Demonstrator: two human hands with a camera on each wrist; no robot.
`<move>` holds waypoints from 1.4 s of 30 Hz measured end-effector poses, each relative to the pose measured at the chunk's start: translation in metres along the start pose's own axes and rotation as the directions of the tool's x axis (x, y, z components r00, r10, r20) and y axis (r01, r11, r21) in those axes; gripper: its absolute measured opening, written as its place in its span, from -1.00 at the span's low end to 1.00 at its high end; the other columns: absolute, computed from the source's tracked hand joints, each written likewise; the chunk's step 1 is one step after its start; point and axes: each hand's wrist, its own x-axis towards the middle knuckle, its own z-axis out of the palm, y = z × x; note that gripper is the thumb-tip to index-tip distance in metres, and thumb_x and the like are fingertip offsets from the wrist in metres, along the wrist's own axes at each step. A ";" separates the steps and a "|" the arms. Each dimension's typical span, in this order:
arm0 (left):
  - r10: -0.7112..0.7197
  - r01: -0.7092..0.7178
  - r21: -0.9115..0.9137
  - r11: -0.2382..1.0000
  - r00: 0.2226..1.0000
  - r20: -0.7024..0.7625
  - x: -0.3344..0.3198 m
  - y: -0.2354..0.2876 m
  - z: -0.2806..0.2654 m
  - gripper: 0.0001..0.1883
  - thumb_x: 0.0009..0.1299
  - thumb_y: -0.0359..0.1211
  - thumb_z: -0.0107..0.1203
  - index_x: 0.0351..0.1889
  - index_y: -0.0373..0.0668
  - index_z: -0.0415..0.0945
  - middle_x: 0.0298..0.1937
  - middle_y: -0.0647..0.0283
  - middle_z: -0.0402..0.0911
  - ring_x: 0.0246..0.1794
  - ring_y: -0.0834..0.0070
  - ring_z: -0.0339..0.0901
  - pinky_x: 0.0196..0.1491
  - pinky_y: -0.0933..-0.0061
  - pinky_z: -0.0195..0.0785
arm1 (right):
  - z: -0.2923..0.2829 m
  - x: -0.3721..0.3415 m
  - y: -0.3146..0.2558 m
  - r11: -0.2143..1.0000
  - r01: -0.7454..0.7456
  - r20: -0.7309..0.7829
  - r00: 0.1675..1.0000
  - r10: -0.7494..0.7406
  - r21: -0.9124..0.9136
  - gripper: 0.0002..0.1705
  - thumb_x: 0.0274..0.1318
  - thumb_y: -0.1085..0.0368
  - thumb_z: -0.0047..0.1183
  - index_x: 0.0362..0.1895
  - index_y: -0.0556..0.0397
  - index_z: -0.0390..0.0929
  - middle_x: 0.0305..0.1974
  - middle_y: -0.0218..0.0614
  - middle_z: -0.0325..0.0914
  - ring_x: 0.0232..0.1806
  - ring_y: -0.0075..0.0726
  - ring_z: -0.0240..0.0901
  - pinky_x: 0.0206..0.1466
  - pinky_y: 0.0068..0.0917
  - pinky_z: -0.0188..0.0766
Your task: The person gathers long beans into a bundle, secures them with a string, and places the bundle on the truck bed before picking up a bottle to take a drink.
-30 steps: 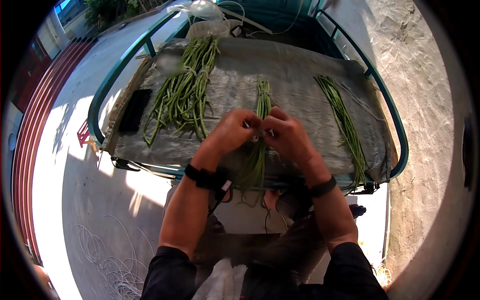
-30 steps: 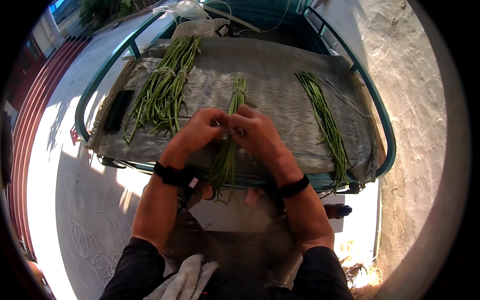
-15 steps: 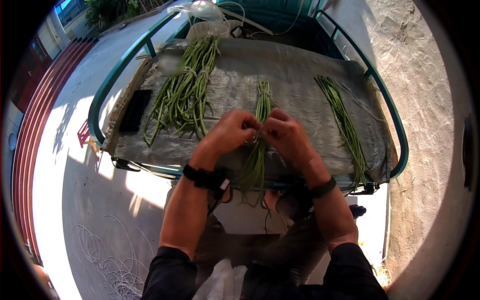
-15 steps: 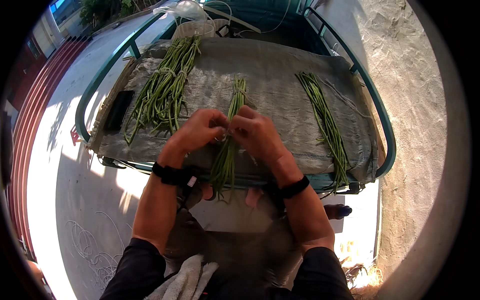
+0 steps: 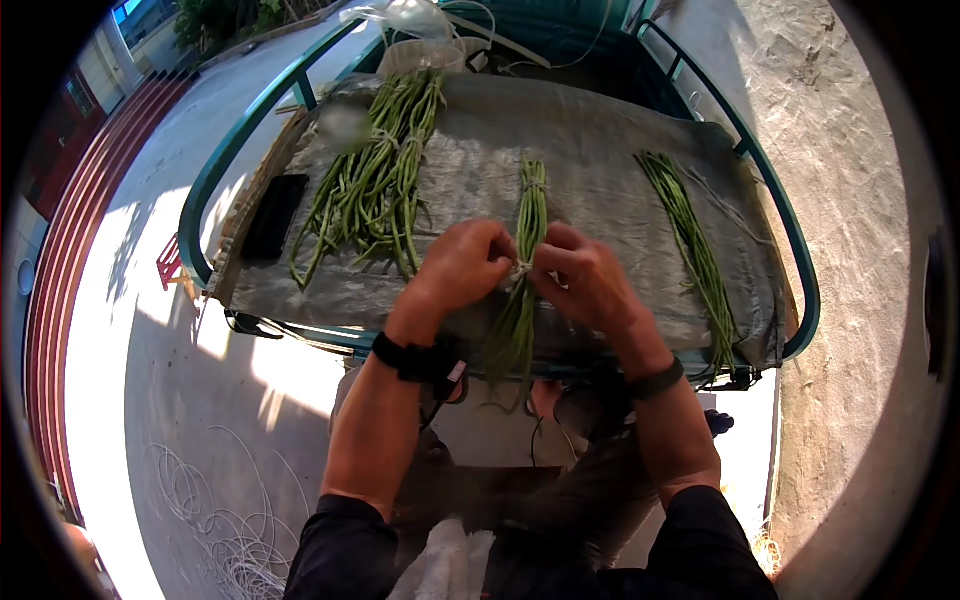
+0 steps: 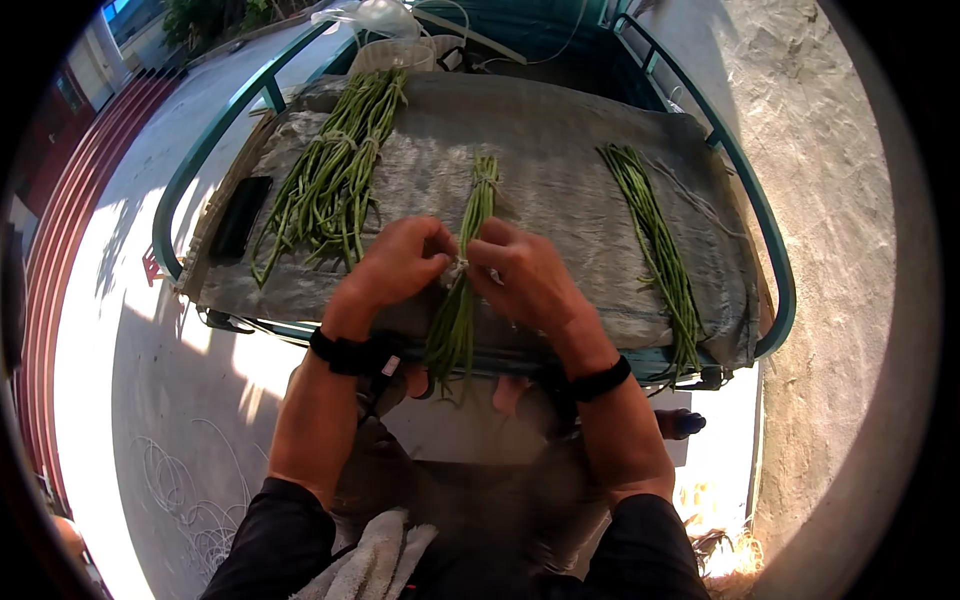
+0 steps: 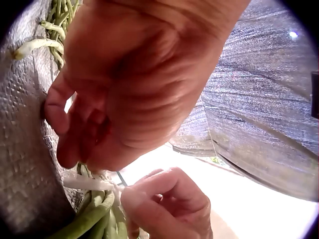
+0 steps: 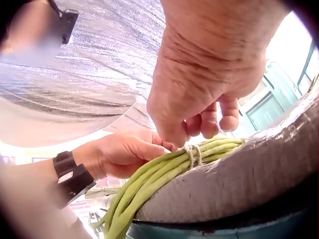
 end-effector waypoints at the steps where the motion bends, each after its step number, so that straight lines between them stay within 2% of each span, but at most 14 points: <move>1: -0.004 0.005 0.050 0.999 1.000 -0.021 -0.001 0.001 0.001 -0.84 0.31 -0.43 0.27 -0.18 -0.25 0.70 -0.20 0.09 0.76 -0.20 0.23 0.74 -0.10 0.23 0.59 | -0.001 0.000 0.000 1.000 0.006 0.028 1.000 -0.006 -0.018 -0.84 0.11 0.40 0.25 -0.40 0.04 0.49 -0.34 -0.20 0.47 -0.35 0.12 0.54 -0.34 -0.06 0.43; 6: -0.007 0.025 0.212 0.977 0.996 -0.087 -0.005 0.011 0.004 -0.87 0.28 -0.38 0.27 -0.24 -0.16 0.71 -0.18 0.09 0.71 -0.09 0.07 0.70 0.00 0.11 0.55 | -0.003 0.000 0.000 0.999 -0.005 0.065 0.998 0.003 0.038 -0.87 0.09 0.41 0.23 -0.40 0.05 0.49 -0.35 -0.19 0.49 -0.35 0.15 0.53 -0.33 -0.06 0.42; 13: -0.018 0.055 0.258 0.965 0.990 -0.143 -0.007 0.014 0.016 -0.89 0.31 -0.36 0.22 -0.25 -0.13 0.70 -0.13 0.07 0.71 -0.06 -0.01 0.67 0.01 0.04 0.52 | -0.004 0.000 0.008 0.994 -0.039 0.163 0.986 0.022 0.102 -0.88 0.04 0.42 0.22 -0.41 0.06 0.50 -0.34 -0.16 0.52 -0.28 0.20 0.53 -0.27 -0.06 0.45; 15: -0.034 0.072 0.251 0.965 0.987 -0.154 -0.007 0.016 0.017 -0.88 0.32 -0.36 0.21 -0.25 -0.14 0.69 -0.13 0.05 0.72 -0.07 -0.03 0.67 0.01 0.04 0.52 | -0.001 0.000 0.012 0.990 -0.048 0.149 0.988 0.028 0.133 -0.90 0.06 0.41 0.22 -0.37 0.08 0.53 -0.33 -0.21 0.56 -0.28 0.09 0.59 -0.25 -0.13 0.47; 16: -0.076 0.107 0.229 0.968 0.987 -0.139 -0.007 0.016 0.016 -0.87 0.33 -0.35 0.21 -0.23 -0.16 0.68 -0.14 0.04 0.73 -0.08 -0.03 0.68 0.01 0.04 0.52 | 0.000 -0.002 0.014 0.987 -0.057 0.143 0.989 0.035 0.147 -0.90 0.07 0.41 0.22 -0.36 0.09 0.54 -0.33 -0.23 0.58 -0.28 0.04 0.62 -0.25 -0.16 0.49; 18: -0.161 0.176 0.179 0.968 0.982 -0.098 -0.007 0.018 0.016 -0.85 0.36 -0.34 0.20 -0.19 -0.18 0.66 -0.16 0.01 0.74 -0.10 -0.03 0.68 0.01 0.04 0.53 | -0.001 -0.010 0.023 0.920 -0.209 0.199 0.969 0.149 0.332 -0.90 0.16 0.39 0.22 -0.26 0.10 0.57 -0.30 -0.34 0.61 -0.31 -0.24 0.61 -0.28 -0.29 0.49; 19: -0.147 0.163 0.145 0.976 0.982 -0.117 -0.007 0.015 0.017 -0.83 0.37 -0.32 0.20 -0.17 -0.20 0.65 -0.18 0.00 0.74 -0.11 -0.03 0.69 0.00 0.04 0.53 | -0.001 -0.013 0.028 0.863 -0.286 0.237 0.951 0.201 0.416 -0.89 0.21 0.38 0.22 -0.21 0.11 0.58 -0.28 -0.39 0.62 -0.32 -0.38 0.60 -0.30 -0.36 0.50; 22: -0.138 0.149 0.065 0.987 0.980 -0.145 -0.008 0.011 0.018 -0.76 0.42 -0.27 0.20 -0.11 -0.24 0.62 -0.21 -0.03 0.75 -0.16 -0.02 0.70 -0.03 0.04 0.53 | -0.001 -0.015 0.039 0.705 -0.506 0.290 0.863 0.414 0.498 -0.80 0.36 0.29 0.21 -0.09 0.15 0.56 -0.29 -0.41 0.64 -0.34 -0.55 0.59 -0.33 -0.49 0.51; 25: -0.187 0.195 0.045 0.980 0.972 -0.143 -0.004 0.018 0.021 -0.71 0.45 -0.22 0.21 -0.08 -0.27 0.60 -0.23 -0.03 0.74 -0.19 0.00 0.71 -0.08 0.06 0.53 | -0.003 -0.008 0.040 0.609 -0.638 0.312 0.767 0.561 0.472 -0.70 0.41 0.20 0.22 -0.03 0.19 0.54 -0.31 -0.33 0.65 -0.46 -0.57 0.56 -0.43 -0.56 0.50; 28: -0.231 0.240 0.037 0.970 0.958 -0.170 -0.002 0.028 0.027 -0.68 0.45 -0.19 0.24 -0.08 -0.28 0.59 -0.25 -0.01 0.74 -0.21 0.03 0.72 -0.12 0.09 0.53 | 0.003 -0.001 0.031 0.567 -0.672 0.231 0.718 0.657 0.476 -0.62 0.40 0.16 0.23 -0.08 0.31 0.53 -0.39 -0.22 0.67 -0.57 -0.46 0.58 -0.55 -0.46 0.51; 31: -0.220 0.224 -0.004 0.975 0.955 -0.199 -0.001 0.031 0.032 -0.67 0.44 -0.19 0.26 -0.08 -0.28 0.58 -0.27 0.00 0.73 -0.22 0.06 0.71 -0.13 0.12 0.53 | 0.012 0.009 0.027 0.538 -0.710 0.190 0.668 0.720 0.454 -0.51 0.37 0.05 0.29 -0.12 0.31 0.50 -0.42 -0.20 0.64 -0.60 -0.42 0.57 -0.61 -0.44 0.51; 37: -0.202 0.181 -0.134 0.974 0.965 -0.167 -0.005 0.029 0.031 -0.72 0.44 -0.26 0.26 -0.10 -0.30 0.56 -0.24 0.07 0.72 -0.25 0.24 0.71 -0.14 0.19 0.54 | 0.011 0.021 0.027 0.447 -0.788 0.152 0.548 0.822 0.423 -0.31 0.12 -0.13 0.49 -0.20 0.27 0.48 -0.46 -0.18 0.58 -0.62 -0.38 0.55 -0.63 -0.40 0.48; 40: -0.218 0.176 -0.313 0.933 0.970 -0.104 -0.005 0.021 0.031 -0.75 0.48 -0.29 0.23 -0.08 -0.29 0.54 -0.19 0.15 0.72 -0.24 0.36 0.71 -0.17 0.29 0.56 | 0.015 0.020 0.034 0.518 -0.786 0.086 0.573 0.815 0.337 -0.33 0.06 -0.09 0.54 -0.19 0.26 0.52 -0.47 -0.24 0.56 -0.58 -0.40 0.55 -0.61 -0.39 0.45; 42: -0.261 0.221 -0.483 0.847 0.965 -0.016 -0.004 0.021 0.029 -0.76 0.51 -0.30 0.21 -0.03 -0.26 0.52 -0.15 0.20 0.71 -0.23 0.41 0.70 -0.18 0.35 0.58 | 0.018 0.019 0.041 0.512 -0.768 0.142 0.598 0.789 0.386 -0.37 0.06 -0.05 0.53 -0.17 0.25 0.55 -0.47 -0.29 0.56 -0.56 -0.46 0.51 -0.61 -0.40 0.41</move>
